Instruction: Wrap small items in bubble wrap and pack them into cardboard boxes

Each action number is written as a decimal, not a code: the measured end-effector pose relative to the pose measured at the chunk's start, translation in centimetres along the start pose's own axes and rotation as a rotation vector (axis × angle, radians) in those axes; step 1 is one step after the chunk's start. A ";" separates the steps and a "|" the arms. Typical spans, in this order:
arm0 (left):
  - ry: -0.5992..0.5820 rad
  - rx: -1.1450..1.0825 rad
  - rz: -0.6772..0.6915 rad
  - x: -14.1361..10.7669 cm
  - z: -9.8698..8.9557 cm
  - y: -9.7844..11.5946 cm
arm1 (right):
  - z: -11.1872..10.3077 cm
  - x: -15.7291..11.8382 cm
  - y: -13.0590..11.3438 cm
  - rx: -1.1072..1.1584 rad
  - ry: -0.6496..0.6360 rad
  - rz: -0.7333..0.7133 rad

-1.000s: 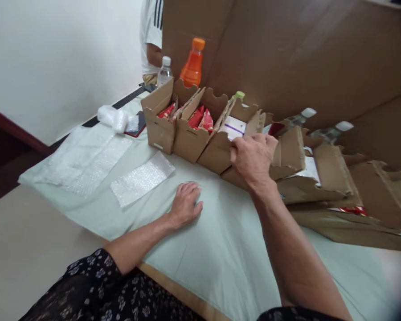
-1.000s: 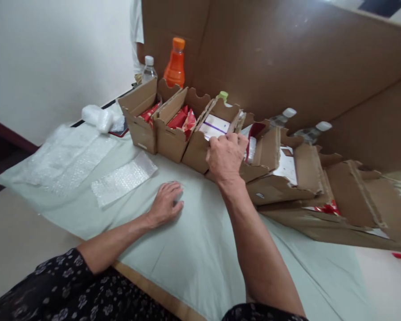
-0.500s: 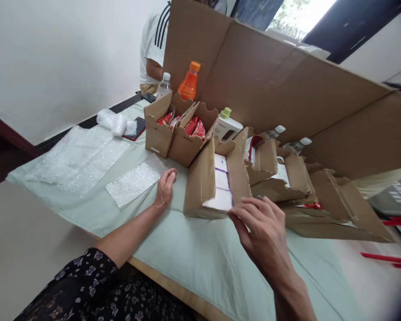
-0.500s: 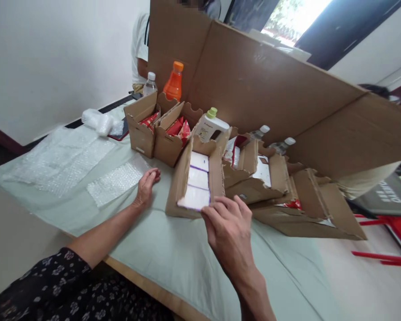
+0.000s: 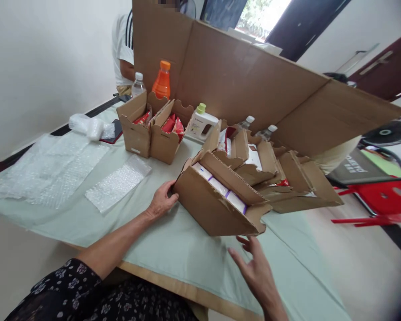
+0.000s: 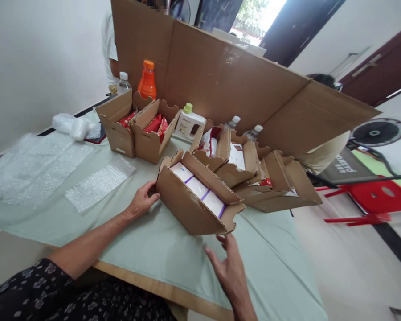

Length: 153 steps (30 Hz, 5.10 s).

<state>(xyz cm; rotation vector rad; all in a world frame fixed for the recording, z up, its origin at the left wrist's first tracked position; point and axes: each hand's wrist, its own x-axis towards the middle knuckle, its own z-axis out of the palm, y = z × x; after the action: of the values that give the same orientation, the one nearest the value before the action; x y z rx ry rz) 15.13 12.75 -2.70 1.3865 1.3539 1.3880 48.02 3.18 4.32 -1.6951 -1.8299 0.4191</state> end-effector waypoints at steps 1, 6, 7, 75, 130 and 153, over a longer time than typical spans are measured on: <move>0.002 0.019 0.004 -0.2 0.0 0.1 | 1.1 0.1 -0.1 0.033 -0.042 0.021; 0.058 0.095 0.077 -0.6 0.3 0.3 | 4.5 4.0 -0.6 0.206 -0.060 0.181; 0.073 0.096 0.095 -0.5 0.4 0.2 | 4.6 5.0 -0.6 0.251 -0.043 0.202; -0.144 -0.119 -0.295 -6.2 3.8 8.5 | 10.1 7.0 -3.0 0.969 -0.735 -0.103; -0.127 -0.080 -0.279 -5.3 4.5 6.9 | 10.3 6.4 -3.6 0.628 -0.400 -0.185; -0.137 -0.065 -0.271 -5.5 4.3 7.1 | 10.3 6.3 -3.7 0.710 -0.310 -0.208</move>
<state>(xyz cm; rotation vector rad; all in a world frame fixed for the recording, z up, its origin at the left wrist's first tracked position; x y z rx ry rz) 21.34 6.92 2.53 1.1828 1.3381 1.1278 38.74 10.52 0.00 -0.9834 -1.7392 1.1328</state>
